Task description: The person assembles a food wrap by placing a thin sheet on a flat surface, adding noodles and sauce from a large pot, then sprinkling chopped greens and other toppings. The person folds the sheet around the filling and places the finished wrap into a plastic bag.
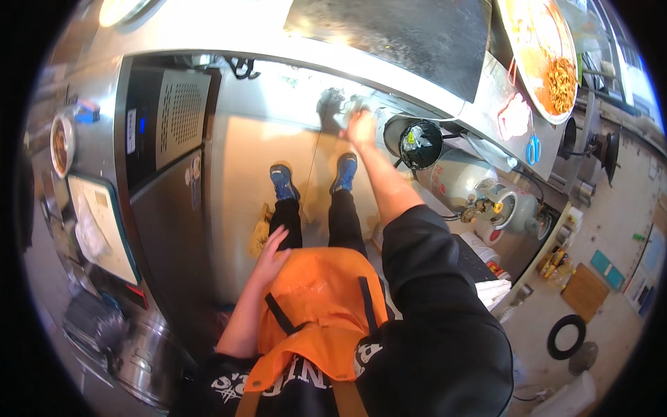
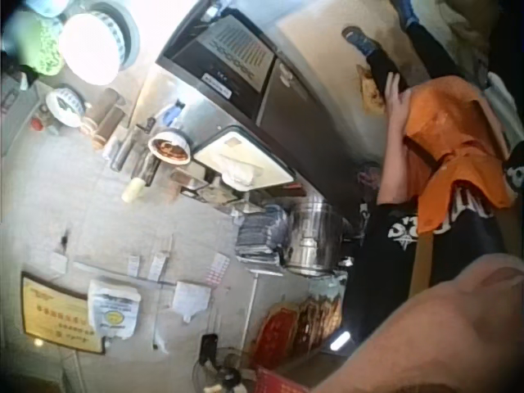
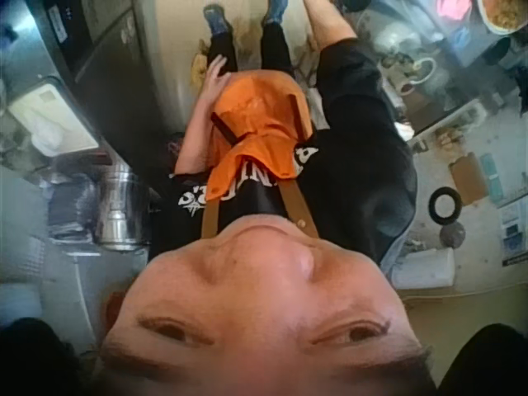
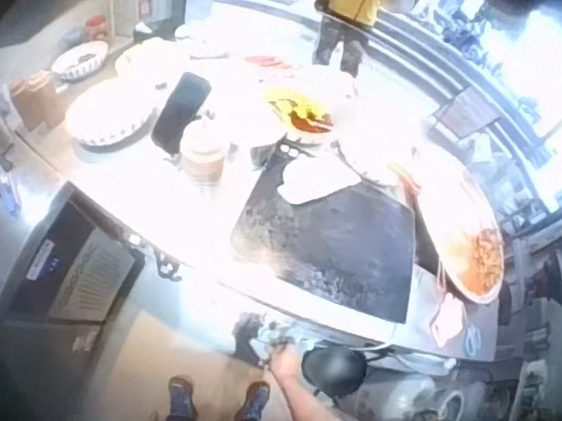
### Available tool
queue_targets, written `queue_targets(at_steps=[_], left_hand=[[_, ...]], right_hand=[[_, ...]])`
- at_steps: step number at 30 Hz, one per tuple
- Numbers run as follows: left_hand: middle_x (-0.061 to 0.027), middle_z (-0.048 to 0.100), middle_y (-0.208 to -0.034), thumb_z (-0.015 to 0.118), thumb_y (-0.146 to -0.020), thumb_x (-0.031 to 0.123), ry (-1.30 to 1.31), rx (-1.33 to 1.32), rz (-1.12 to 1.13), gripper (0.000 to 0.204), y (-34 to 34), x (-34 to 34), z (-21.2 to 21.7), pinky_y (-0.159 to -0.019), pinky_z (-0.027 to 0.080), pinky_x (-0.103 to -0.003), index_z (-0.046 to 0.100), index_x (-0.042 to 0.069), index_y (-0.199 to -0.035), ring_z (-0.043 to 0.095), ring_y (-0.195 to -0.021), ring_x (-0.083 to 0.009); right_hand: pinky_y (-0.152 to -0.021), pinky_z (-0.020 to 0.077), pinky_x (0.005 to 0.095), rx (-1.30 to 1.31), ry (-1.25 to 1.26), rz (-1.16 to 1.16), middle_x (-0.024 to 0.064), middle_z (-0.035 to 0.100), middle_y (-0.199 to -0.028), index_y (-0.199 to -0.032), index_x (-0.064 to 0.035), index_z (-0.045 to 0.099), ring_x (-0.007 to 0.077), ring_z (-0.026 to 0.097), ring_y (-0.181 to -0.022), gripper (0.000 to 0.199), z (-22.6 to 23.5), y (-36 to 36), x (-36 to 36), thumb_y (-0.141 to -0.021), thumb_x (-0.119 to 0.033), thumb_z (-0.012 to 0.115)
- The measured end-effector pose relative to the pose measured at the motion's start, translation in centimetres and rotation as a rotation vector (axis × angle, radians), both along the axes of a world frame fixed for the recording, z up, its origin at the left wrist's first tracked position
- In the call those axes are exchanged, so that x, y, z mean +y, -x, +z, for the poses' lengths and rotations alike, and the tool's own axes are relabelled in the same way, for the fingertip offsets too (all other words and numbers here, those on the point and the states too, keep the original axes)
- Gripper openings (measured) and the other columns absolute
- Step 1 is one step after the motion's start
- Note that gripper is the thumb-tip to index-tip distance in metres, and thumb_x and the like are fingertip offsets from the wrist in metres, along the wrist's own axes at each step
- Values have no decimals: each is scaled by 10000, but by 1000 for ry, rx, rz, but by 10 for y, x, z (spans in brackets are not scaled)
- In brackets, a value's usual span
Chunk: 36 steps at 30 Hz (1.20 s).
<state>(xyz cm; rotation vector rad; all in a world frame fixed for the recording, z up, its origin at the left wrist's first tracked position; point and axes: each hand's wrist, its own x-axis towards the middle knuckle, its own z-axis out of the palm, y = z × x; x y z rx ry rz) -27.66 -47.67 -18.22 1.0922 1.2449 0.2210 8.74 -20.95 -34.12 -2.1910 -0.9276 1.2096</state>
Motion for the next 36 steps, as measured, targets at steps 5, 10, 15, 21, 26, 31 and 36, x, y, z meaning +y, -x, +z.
queue_targets(at_steps=[5, 10, 15, 21, 26, 31, 36], left_hand=[[-264, 461, -1624, 734, -982, 397, 284, 532, -323, 710, 89, -67, -29, -1265, 341, -453, 522, 8, -1537, 405, -1537, -410], [-236, 571, -1533, 671, -1050, 405, 746, 317, -88, 660, 115, -99, -46, -1188, 418, -403, 510, 5, -1549, 533, -1437, -339], [-175, 606, -1509, 579, -1119, 396, 808, 239, 56, 606, 87, -61, -33, -1155, 443, -362, 470, 24, -1585, 564, -1388, -255], [-189, 629, -1475, 658, -1073, 237, 630, 548, -212, 654, 64, 11, -3, -1133, 478, -361, 399, -36, -1608, 615, -1333, -252], [-186, 671, -1422, 668, -1053, 205, 486, 717, -264, 558, 41, 58, 2, -1064, 529, -365, 515, -46, -1527, 679, -1242, -272], [-102, 697, -1337, 670, -1054, 228, 395, 591, -178, 456, -18, 100, 8, -932, 557, -327, 611, 20, -1455, 676, -1141, -191], [-116, 733, -1241, 686, -1042, 247, 294, 538, -210, 426, -66, 129, 20, -914, 559, -332, 656, 26, -1405, 682, -1081, -181]], right_hand=[[-784, 585, 481, -247, -170, -85, 231, 739, -962, -1198, 39, 628, 377, 740, -843, 307, 12, -46, 115, -1035, -219, 601], [-934, 547, 510, -296, 10, 362, 272, 707, -1164, -1277, 14, 637, 416, 694, -1057, 371, -15, -41, 103, -1005, -239, 634], [-879, 597, 488, 27, -226, 872, 180, 706, -1324, -1401, -29, 623, 365, 685, -1200, 470, -30, -39, -66, -987, -242, 682], [-507, 534, 281, 489, -315, -1009, 58, 686, -853, -1054, -59, 672, 137, 670, -642, 223, -16, -304, -181, -1048, -281, 689], [-636, 492, 322, -228, -508, -1312, 44, 668, -830, -1199, 26, 735, 132, 592, -709, 310, 30, -451, -140, -984, -198, 752], [-778, 532, 340, -304, -456, -1402, 59, 777, -907, -965, 23, 792, 145, 649, -837, 142, 31, -439, -119, -921, -110, 776], [-780, 563, 373, -322, -267, -1065, 45, 769, -850, -869, -37, 779, 173, 689, -818, 95, 0, -348, -157, -914, -90, 716]])
